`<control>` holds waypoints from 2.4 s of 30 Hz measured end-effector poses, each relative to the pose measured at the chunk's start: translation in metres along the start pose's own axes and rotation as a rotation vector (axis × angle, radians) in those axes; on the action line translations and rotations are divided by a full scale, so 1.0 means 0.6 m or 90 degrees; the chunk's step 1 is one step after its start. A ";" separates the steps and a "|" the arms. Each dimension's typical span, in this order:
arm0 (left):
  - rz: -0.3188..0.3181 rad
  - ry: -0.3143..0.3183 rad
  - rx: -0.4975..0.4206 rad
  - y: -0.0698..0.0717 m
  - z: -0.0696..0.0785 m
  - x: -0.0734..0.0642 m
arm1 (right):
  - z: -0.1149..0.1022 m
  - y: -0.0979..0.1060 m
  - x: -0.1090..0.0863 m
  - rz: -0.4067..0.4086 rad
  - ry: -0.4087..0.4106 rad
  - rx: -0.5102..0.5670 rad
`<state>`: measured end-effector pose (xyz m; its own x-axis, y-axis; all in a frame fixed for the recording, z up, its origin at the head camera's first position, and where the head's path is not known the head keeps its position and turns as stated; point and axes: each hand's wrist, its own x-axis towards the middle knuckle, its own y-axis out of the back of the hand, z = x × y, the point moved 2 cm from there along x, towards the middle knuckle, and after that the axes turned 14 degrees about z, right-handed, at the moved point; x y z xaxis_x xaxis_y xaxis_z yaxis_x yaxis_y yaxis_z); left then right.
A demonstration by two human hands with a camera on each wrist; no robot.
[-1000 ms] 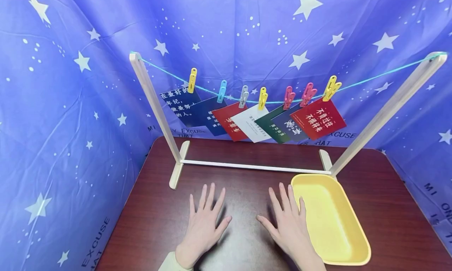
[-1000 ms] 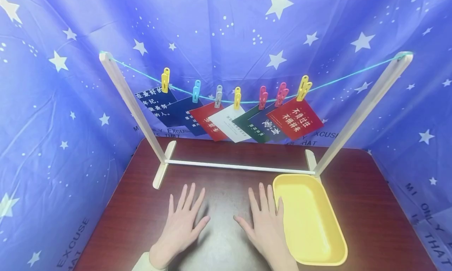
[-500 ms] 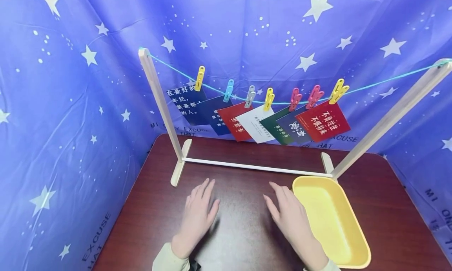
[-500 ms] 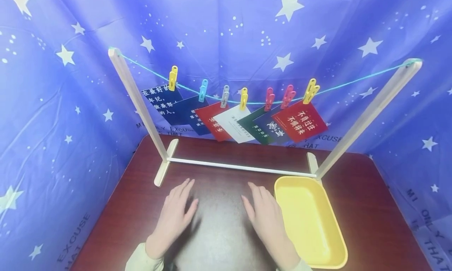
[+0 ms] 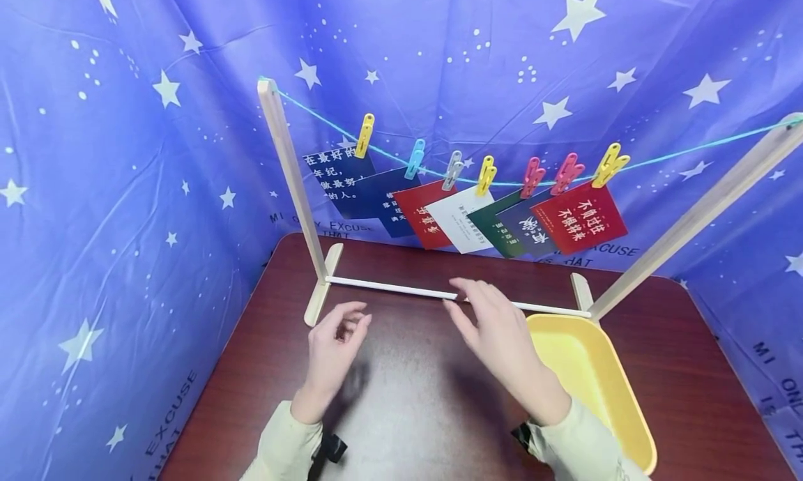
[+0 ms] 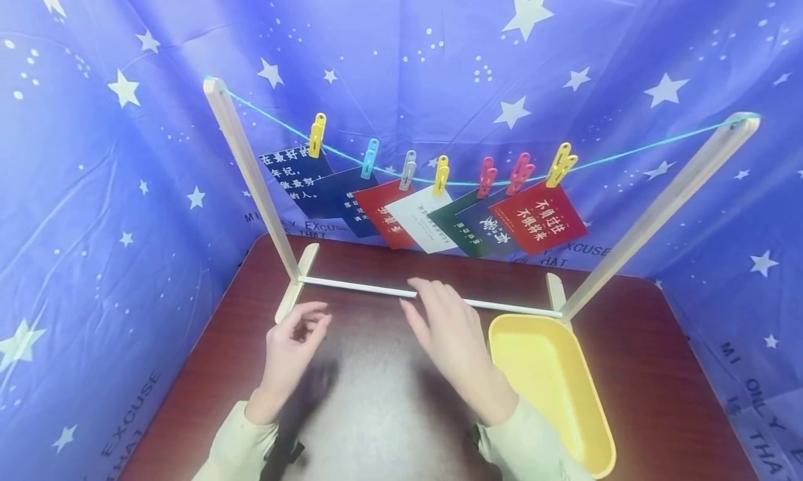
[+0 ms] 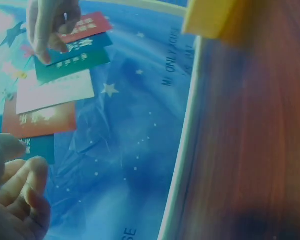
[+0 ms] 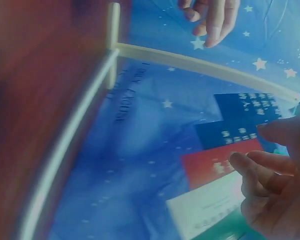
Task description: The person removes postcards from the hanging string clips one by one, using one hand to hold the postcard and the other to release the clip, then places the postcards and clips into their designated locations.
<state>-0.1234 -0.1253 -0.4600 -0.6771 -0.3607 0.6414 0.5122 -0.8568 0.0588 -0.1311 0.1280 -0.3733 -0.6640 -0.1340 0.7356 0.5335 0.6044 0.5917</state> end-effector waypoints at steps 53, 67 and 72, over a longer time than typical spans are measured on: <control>0.088 0.253 -0.244 -0.062 -0.045 0.244 | -0.127 -0.034 0.449 -0.311 0.003 0.060; 0.134 0.202 -0.317 -0.064 -0.047 0.240 | -0.126 -0.038 0.448 -0.293 -0.041 0.073; 0.142 0.175 -0.351 -0.064 -0.050 0.241 | -0.121 -0.041 0.451 -0.289 -0.071 0.104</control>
<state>-0.2570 -0.1560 -0.3924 -0.7334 -0.5704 0.3700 0.3598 -0.7873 -0.5006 -0.2858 0.0197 -0.1652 -0.8668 -0.3331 0.3710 0.0947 0.6207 0.7783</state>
